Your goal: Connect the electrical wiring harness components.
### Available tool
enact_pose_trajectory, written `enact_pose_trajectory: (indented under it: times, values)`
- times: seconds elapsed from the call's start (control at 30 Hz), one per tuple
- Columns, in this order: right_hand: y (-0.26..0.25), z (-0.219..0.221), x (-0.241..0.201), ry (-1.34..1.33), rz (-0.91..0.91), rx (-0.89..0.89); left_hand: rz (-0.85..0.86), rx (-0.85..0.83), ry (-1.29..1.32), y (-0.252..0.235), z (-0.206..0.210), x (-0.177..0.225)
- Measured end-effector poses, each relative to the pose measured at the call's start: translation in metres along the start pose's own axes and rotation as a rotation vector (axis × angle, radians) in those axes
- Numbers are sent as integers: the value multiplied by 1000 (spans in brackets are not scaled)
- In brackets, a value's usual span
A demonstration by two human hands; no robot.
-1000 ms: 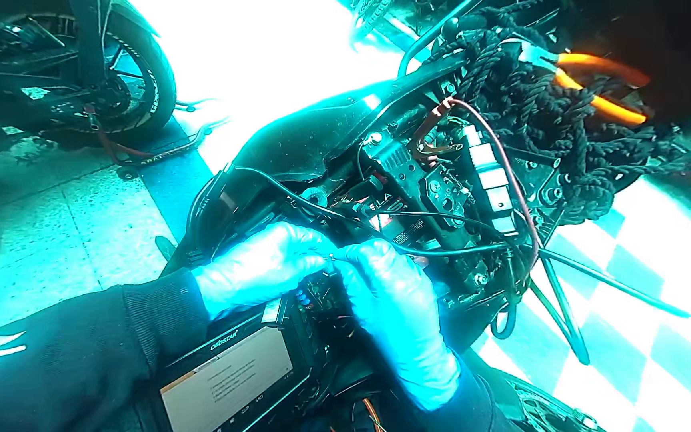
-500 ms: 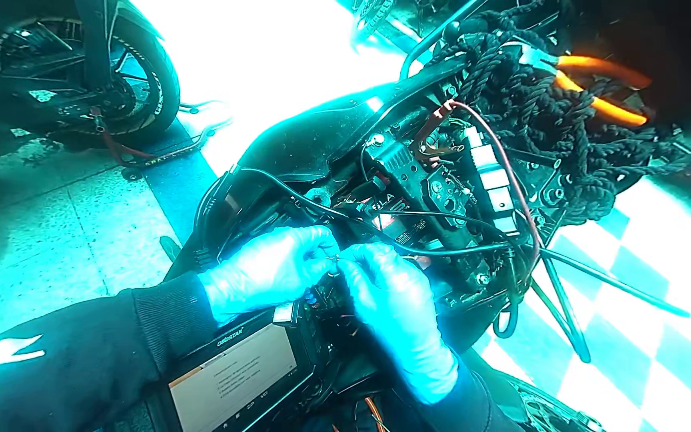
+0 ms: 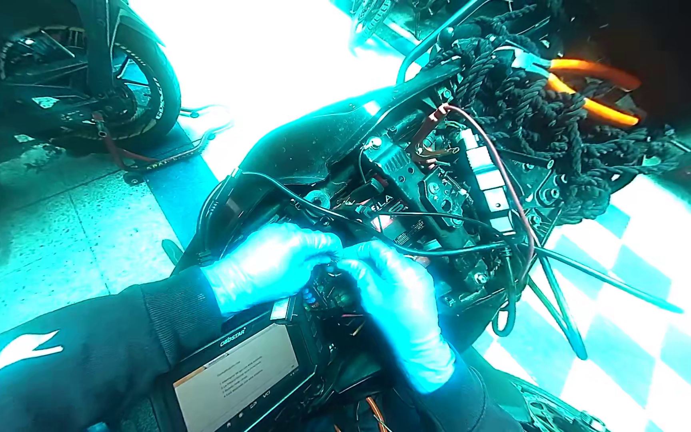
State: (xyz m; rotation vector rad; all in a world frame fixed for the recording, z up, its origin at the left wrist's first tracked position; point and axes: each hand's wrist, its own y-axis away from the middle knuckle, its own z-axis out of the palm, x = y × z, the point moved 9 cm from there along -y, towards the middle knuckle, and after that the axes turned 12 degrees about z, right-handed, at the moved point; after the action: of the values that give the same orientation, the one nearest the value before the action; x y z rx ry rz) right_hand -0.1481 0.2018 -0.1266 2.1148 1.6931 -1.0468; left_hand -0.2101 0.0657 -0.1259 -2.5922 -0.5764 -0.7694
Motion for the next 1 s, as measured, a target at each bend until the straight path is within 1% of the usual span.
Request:
enact_pose_trajectory:
  times: [0.03,0.07,0.1,0.2,0.27,0.43,0.53,0.63,0.7,0.83,0.9,1.0]
  values:
    - [1,0,1,-12,-9,12,39,8,-39,-1,-1,1]
    - [1,0,1,-17,-17,22,40,0,-38,-2,-2,1]
    - [2,-1,0,-21,-38,36,2,-24,0,-3,-2,0]
    - [4,-3,-5,-29,-124,64,-200,-143,234,-4,3,-11]
    - [6,-3,-9,-32,-173,63,-274,-198,328,-4,6,-13]
    - [8,-2,-9,-32,-211,70,-329,-304,305,-4,7,-9]
    - [8,-2,-10,-27,-221,76,-377,-298,337,-2,9,-11]
    - [8,-1,-13,2,-233,86,-395,-242,377,0,9,-13]
    - [8,-1,-13,14,-239,86,-418,-240,414,0,11,-13]
    - [9,1,-12,12,-250,64,-398,-206,453,2,13,-14]
    - [7,3,-8,-6,-200,30,-381,-174,501,3,14,-16]
    - [1,8,3,-75,-62,-76,-362,-95,595,5,14,-17]
